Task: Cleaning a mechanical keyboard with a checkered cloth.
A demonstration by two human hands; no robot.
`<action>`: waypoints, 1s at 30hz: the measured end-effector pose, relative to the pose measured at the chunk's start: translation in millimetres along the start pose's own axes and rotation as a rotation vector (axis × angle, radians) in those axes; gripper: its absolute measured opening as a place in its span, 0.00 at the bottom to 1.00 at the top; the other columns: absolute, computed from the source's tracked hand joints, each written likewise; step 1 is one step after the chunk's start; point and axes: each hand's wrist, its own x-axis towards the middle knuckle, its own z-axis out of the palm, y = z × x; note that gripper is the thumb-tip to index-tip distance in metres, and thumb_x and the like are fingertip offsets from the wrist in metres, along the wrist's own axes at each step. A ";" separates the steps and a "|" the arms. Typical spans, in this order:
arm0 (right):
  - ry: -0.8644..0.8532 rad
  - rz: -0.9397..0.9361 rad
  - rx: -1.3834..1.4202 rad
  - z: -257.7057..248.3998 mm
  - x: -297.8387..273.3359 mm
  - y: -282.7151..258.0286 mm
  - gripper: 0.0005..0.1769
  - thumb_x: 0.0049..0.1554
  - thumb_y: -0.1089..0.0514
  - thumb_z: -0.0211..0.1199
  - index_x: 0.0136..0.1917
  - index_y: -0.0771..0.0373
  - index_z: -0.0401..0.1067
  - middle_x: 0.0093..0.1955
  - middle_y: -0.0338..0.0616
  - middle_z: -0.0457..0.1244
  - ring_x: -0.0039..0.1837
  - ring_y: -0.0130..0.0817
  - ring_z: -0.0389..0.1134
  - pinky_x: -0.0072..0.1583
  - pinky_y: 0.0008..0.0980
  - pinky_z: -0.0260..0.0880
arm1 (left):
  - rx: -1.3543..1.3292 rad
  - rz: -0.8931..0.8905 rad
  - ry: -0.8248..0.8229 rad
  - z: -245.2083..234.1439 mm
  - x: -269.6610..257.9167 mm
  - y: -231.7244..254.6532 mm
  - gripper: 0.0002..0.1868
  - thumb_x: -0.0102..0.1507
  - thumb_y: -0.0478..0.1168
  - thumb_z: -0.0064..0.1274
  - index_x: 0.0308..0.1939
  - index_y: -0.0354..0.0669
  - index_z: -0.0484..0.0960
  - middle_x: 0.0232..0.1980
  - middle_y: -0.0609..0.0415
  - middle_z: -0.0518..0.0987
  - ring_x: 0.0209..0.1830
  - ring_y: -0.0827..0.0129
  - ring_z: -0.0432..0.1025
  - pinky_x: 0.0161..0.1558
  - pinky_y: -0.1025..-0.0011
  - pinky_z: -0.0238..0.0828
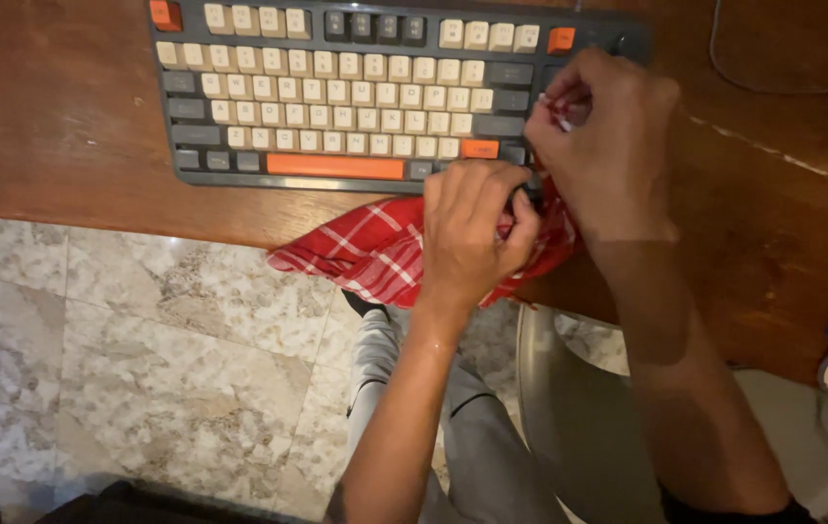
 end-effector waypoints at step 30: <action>0.104 0.461 0.333 -48.0 -86.9 -7.8 0.04 0.68 0.69 0.65 0.55 0.68 0.72 0.50 0.44 0.69 0.49 0.28 0.69 0.51 0.26 0.70 | -0.023 -0.016 0.025 -5.2 0.4 -0.3 0.14 0.61 0.29 0.58 0.50 0.43 0.78 0.47 0.55 0.77 0.48 0.59 0.72 0.50 0.61 0.63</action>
